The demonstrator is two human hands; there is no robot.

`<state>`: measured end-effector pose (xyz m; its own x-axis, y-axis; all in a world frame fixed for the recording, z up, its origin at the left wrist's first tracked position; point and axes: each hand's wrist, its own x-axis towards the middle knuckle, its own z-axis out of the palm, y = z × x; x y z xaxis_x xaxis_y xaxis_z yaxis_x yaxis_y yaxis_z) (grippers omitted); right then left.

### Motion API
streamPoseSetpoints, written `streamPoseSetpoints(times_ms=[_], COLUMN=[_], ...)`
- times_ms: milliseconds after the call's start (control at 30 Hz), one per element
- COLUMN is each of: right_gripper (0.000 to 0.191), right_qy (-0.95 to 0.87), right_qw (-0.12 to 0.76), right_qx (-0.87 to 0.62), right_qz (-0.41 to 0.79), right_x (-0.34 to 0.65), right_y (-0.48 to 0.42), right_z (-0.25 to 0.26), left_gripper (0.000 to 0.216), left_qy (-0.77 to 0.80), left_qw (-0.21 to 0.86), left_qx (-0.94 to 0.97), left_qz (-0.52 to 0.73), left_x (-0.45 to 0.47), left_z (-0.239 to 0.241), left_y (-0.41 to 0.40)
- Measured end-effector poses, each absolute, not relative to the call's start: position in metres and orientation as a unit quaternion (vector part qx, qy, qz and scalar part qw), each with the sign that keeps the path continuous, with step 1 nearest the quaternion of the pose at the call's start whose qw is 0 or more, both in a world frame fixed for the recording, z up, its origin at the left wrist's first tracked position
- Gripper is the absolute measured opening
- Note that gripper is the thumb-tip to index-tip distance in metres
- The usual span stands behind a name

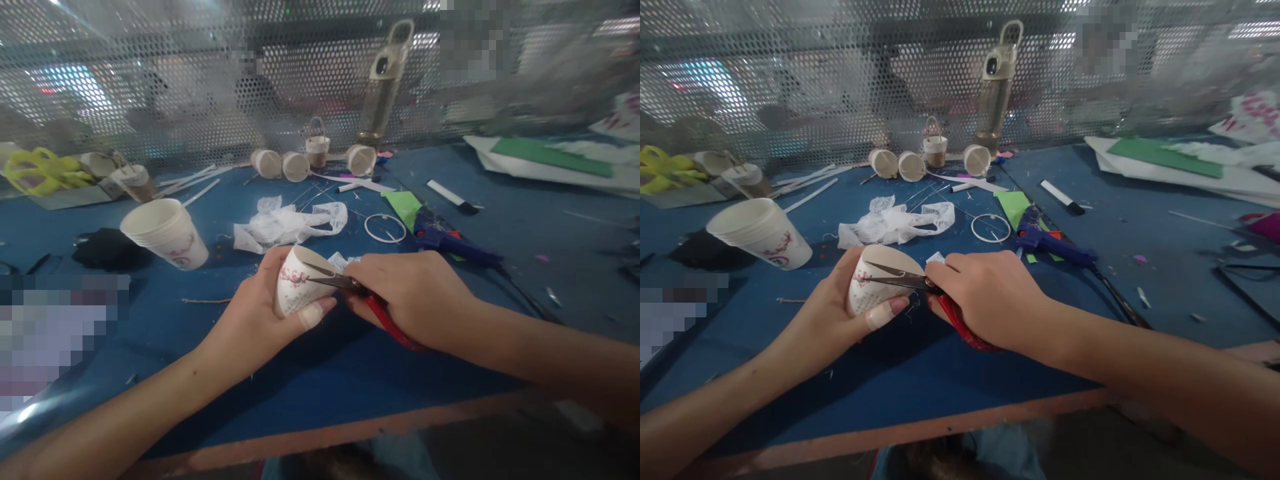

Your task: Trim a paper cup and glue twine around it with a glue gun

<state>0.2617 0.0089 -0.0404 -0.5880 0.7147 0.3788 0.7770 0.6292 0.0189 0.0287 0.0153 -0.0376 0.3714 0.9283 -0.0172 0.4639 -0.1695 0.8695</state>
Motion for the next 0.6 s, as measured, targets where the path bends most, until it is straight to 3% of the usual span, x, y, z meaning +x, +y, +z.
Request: streamPoseSetpoints(times_ms=[600], right_gripper=[0.017], right_qy=[-0.888], right_qw=[0.19], right_qx=[-0.398], right_qz=[-0.128], right_x=[0.2608], right_y=[0.0082], right_z=[-0.0438], left_gripper=[0.056], left_qy=[0.491], left_qw=[0.398], left_qx=[0.729], left_qz=[0.263], left_x=[0.0281], left_z=[-0.0407], left_y=[0.0145])
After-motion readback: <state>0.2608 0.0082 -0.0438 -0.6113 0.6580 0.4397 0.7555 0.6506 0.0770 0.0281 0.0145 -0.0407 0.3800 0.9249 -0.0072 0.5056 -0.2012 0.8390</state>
